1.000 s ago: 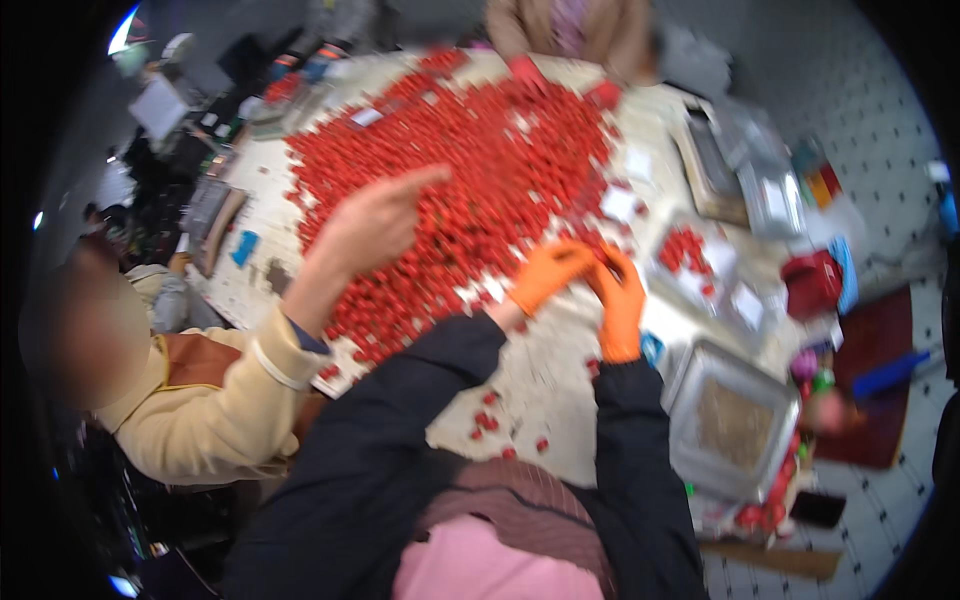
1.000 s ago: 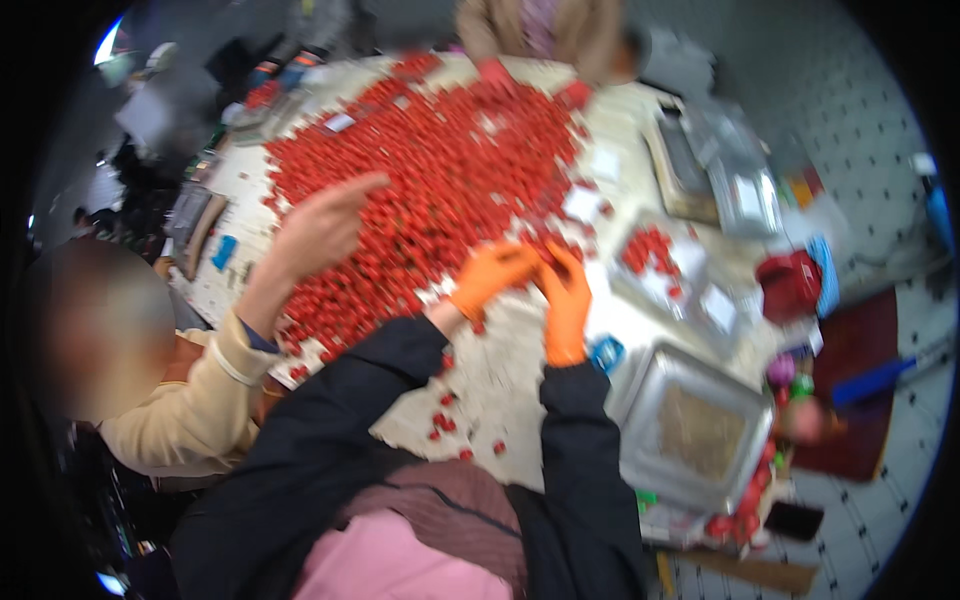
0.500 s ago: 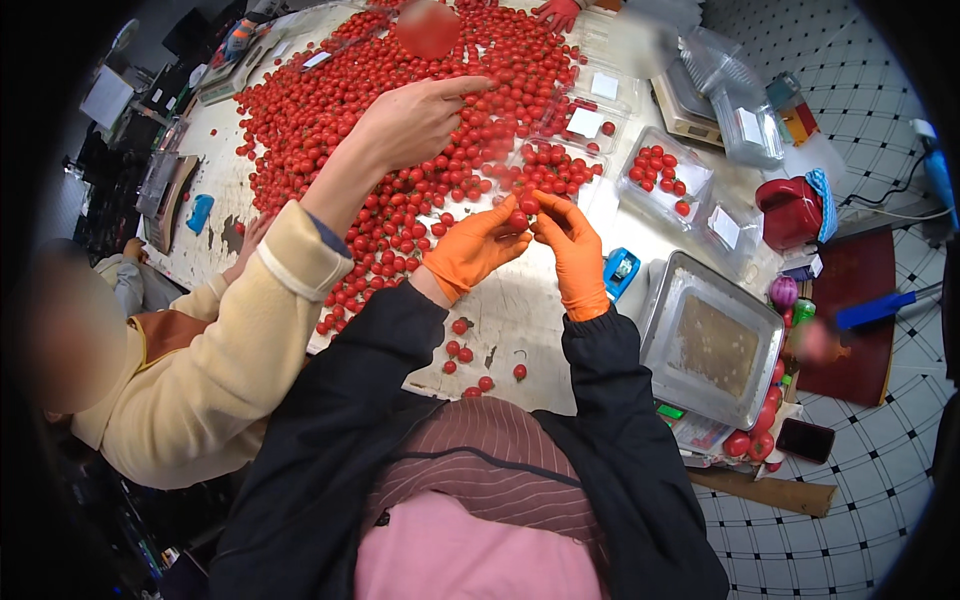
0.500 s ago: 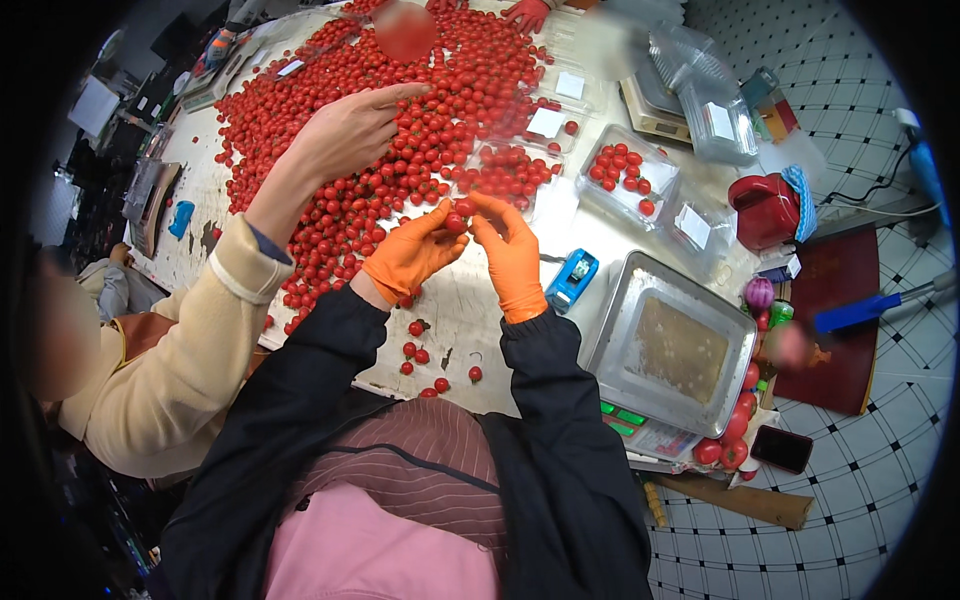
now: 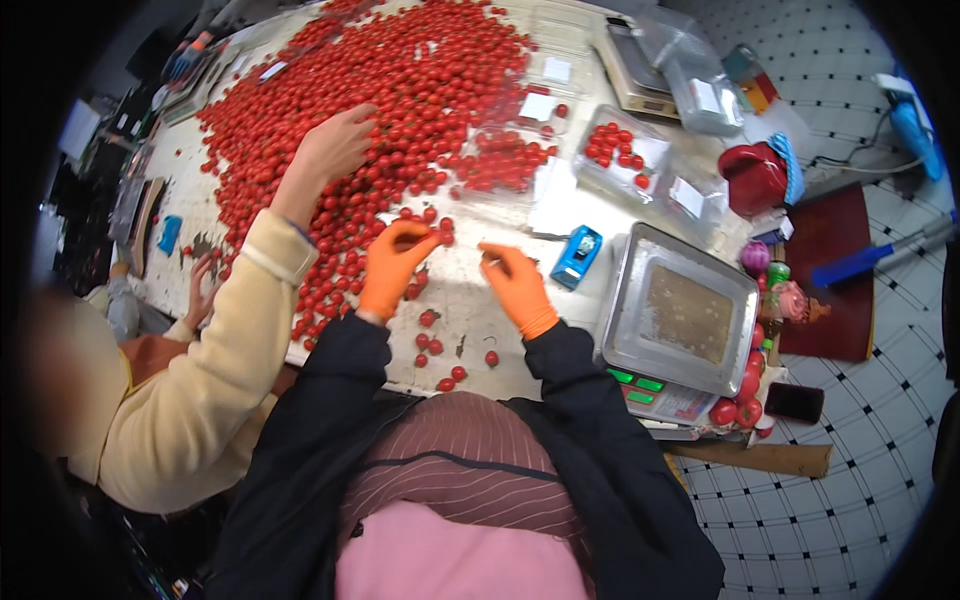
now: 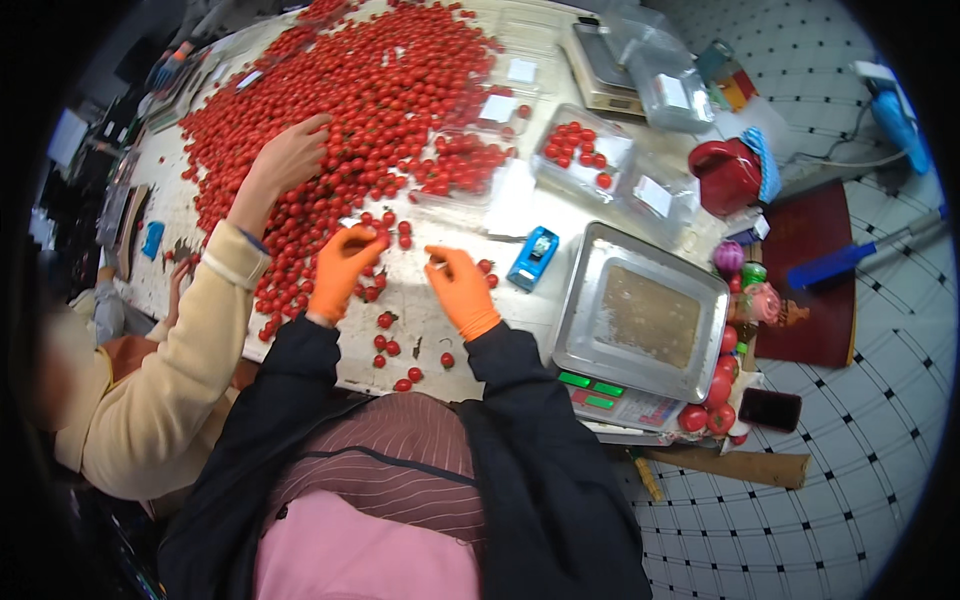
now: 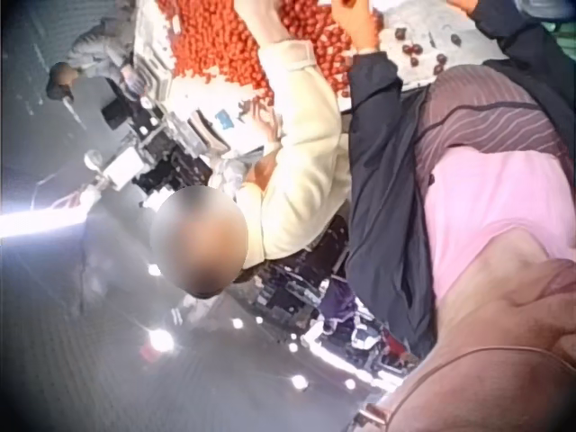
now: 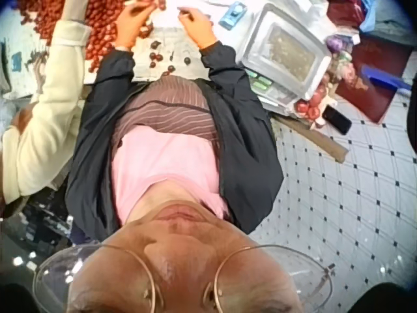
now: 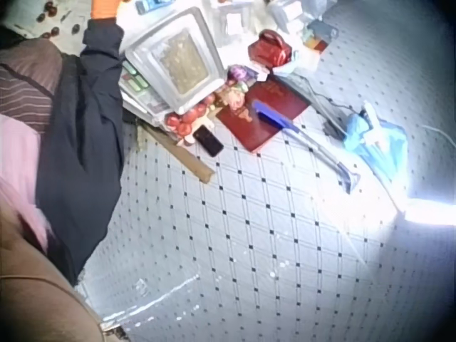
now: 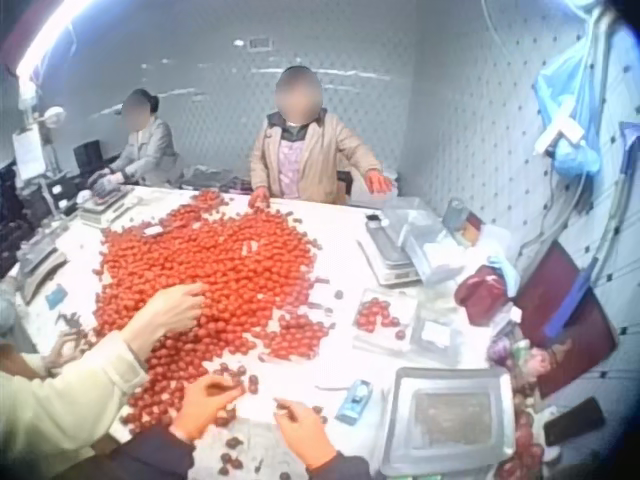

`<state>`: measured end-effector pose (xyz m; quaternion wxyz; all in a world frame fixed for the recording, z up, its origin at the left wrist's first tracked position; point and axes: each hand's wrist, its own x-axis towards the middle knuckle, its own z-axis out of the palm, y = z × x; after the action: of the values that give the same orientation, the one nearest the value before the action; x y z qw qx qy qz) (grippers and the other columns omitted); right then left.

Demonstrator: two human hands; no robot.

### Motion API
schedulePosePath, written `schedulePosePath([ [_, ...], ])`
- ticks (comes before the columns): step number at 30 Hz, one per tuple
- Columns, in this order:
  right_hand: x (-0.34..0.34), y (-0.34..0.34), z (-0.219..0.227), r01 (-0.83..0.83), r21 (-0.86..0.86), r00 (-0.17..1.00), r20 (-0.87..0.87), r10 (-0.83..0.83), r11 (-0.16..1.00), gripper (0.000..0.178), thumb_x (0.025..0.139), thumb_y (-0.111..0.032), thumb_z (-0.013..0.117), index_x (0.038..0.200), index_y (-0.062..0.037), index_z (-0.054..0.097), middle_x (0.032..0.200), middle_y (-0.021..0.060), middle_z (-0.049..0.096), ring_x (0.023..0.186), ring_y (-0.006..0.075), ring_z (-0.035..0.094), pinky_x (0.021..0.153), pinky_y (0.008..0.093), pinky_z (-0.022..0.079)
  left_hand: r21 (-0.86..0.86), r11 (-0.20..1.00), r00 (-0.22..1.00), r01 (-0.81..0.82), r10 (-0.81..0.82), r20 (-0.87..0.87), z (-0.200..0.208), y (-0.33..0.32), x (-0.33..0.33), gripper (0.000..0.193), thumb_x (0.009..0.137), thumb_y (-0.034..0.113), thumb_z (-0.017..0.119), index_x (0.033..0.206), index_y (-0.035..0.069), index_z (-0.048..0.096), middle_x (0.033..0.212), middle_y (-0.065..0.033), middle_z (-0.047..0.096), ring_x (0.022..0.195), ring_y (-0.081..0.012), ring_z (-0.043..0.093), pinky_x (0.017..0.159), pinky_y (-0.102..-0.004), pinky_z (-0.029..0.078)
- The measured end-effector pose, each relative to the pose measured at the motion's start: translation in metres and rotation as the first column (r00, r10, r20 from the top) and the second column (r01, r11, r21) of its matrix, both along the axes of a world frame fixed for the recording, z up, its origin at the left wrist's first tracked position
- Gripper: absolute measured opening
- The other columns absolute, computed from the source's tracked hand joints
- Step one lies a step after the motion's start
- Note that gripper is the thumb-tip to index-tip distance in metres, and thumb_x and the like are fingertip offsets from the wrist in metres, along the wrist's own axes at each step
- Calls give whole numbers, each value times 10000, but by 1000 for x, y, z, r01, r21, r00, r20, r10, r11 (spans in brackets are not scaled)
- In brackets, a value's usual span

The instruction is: The person sorts cherry tomatoes on a table, places them into clear plastic containers, weighs the containers on a digital scale, and applies labels. The person also uses a handheld label printer to generate labels and places them on the containers.

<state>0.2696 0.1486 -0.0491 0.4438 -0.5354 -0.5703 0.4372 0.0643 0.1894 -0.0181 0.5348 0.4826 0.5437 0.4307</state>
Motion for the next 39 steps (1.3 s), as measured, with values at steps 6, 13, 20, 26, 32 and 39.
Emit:
schedulePosePath([
  [6, 3, -69, -15, -105, -264, 704, 661, 260, 959, 686, 726, -265, 766, 1299, -51, 457, 1076, 160, 517, 973, 306, 574, 771, 389, 513, 345, 925, 569, 161, 199, -798, -80, -27, -66, 535, 715, 102, 740, 1217, 68, 556, 1253, -197, 485, 1156, -376, 438, 975, -448, 384],
  [13, -52, -65, -58, -255, -272, 774, 517, 364, 928, 618, 770, 1, 587, 1345, -22, 361, 1105, 234, 473, 955, 399, 567, 763, 461, 503, 155, 882, 383, 444, -31, -923, -78, -53, -23, 666, 745, 403, 702, 1327, 148, 504, 1472, -140, 322, 1357, -386, 249, 1083, -596, 134],
  [20, -68, -17, -37, -336, 79, 915, 264, 306, 938, 524, 790, -151, 678, 1271, -53, 497, 1107, 180, 549, 1036, 361, 548, 895, 390, 456, 276, 906, 470, 321, 101, -877, -79, -32, -54, 447, 801, 216, 674, 1237, 154, 597, 1426, -143, 400, 1319, -359, 333, 1084, -506, 225],
  [26, 9, -60, 2, -271, -346, 701, 568, 430, 898, 670, 746, -301, 731, 1306, -54, 459, 1088, 191, 536, 1009, 360, 566, 823, 405, 492, 324, 881, 654, 346, 21, -756, -43, -65, -67, 601, 715, 239, 781, 1254, 94, 558, 1353, -177, 443, 1231, -381, 421, 1031, -463, 346],
  [32, -3, -111, -36, -431, -398, 675, 453, 582, 810, 605, 738, -213, 745, 1278, -125, 488, 998, 137, 531, 868, 335, 602, 733, 388, 503, 104, 689, 438, 717, -331, -836, -58, -129, -54, 704, 685, 352, 779, 1320, 189, 522, 1422, -147, 388, 1306, -368, 351, 1077, -525, 265],
  [39, -42, -73, -61, -355, -121, 878, 299, 375, 927, 486, 787, -92, 673, 1239, -67, 497, 1026, 153, 540, 852, 321, 604, 740, 386, 496, 230, 672, 371, 704, -73, -926, -100, -98, -57, 609, 725, 247, 735, 1295, 173, 533, 1397, -128, 423, 1300, -347, 359, 1095, -532, 210],
])
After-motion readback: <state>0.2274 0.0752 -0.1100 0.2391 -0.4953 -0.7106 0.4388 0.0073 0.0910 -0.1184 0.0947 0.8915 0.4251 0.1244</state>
